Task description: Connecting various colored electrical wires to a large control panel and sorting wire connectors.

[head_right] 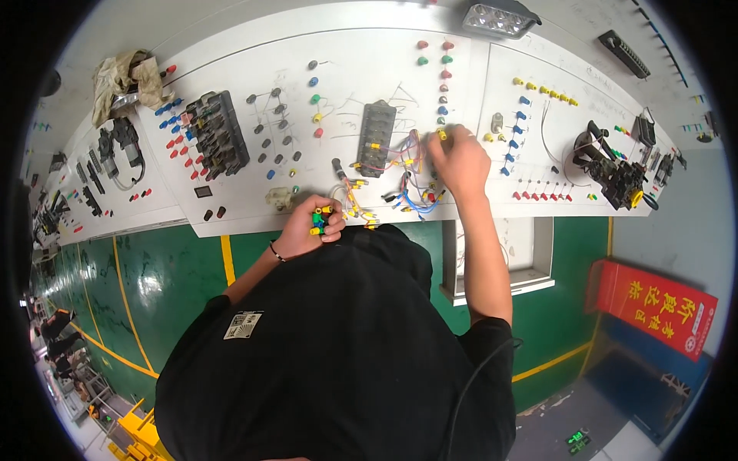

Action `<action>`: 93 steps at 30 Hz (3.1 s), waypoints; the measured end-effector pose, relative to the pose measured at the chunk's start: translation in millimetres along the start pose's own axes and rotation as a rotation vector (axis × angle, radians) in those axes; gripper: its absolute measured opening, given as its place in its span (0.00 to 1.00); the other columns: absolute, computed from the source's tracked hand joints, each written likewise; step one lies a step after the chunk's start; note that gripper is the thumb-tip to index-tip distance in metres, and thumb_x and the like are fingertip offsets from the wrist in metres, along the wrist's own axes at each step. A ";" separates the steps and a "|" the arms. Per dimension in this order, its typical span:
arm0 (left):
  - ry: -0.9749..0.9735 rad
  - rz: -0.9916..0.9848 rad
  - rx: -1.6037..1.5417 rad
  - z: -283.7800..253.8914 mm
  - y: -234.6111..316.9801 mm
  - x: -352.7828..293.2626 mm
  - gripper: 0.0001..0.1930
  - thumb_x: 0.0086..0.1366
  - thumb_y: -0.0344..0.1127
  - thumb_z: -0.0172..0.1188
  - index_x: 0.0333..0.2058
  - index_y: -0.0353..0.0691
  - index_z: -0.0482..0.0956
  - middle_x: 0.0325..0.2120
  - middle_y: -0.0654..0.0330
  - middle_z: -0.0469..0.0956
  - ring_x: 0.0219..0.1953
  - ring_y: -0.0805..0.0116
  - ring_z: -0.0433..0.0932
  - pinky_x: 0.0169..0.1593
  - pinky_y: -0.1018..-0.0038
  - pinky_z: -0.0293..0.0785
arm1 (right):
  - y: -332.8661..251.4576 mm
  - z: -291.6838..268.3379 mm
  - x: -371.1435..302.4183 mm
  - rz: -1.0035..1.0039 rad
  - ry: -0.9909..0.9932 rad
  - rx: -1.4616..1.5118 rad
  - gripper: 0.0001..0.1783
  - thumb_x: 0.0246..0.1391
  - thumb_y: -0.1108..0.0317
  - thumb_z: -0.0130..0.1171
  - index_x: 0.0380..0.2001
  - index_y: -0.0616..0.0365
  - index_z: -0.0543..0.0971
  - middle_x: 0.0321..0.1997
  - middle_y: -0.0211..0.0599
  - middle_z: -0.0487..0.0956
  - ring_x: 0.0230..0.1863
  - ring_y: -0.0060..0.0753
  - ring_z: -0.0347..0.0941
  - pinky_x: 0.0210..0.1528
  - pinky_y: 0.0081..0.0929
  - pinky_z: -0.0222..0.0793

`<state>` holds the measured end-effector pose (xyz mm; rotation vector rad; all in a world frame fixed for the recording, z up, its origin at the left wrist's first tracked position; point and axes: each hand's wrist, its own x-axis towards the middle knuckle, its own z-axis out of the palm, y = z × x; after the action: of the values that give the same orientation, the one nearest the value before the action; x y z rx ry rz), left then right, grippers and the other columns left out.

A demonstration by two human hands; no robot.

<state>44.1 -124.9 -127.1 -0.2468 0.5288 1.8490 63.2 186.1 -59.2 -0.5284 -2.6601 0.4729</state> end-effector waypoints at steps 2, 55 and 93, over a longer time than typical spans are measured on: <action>-0.010 -0.012 0.025 0.3 0.0 0.3 0.13 0.72 0.40 0.46 0.35 0.37 0.75 0.23 0.63 0.69 0.25 0.71 0.67 0.27 0.75 0.62 | 13.0 7.8 1.0 -0.049 0.020 0.048 0.22 0.64 0.53 0.55 0.23 0.59 0.78 0.25 0.48 0.80 0.28 0.54 0.77 0.32 0.45 0.72; 0.295 0.135 -0.037 34.0 -48.0 7.8 0.10 0.71 0.39 0.47 0.32 0.41 0.69 0.23 0.63 0.65 0.23 0.72 0.63 0.27 0.76 0.61 | 32.0 60.1 -10.6 -0.187 0.455 0.614 0.15 0.44 0.81 0.71 0.37 0.64 0.81 0.39 0.43 0.76 0.35 0.36 0.74 0.33 0.25 0.70; 0.571 0.450 -0.555 -3.5 -306.5 -85.3 0.10 0.69 0.38 0.51 0.29 0.42 0.68 0.21 0.64 0.63 0.20 0.74 0.61 0.22 0.78 0.57 | 42.2 77.9 -14.3 -0.194 0.426 0.749 0.09 0.56 0.68 0.65 0.39 0.59 0.83 0.29 0.33 0.75 0.27 0.25 0.69 0.29 0.24 0.65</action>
<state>359.9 -119.2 -166.4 -1.1283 0.4637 2.3445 54.3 197.6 -147.7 -0.1135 -1.9100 1.0837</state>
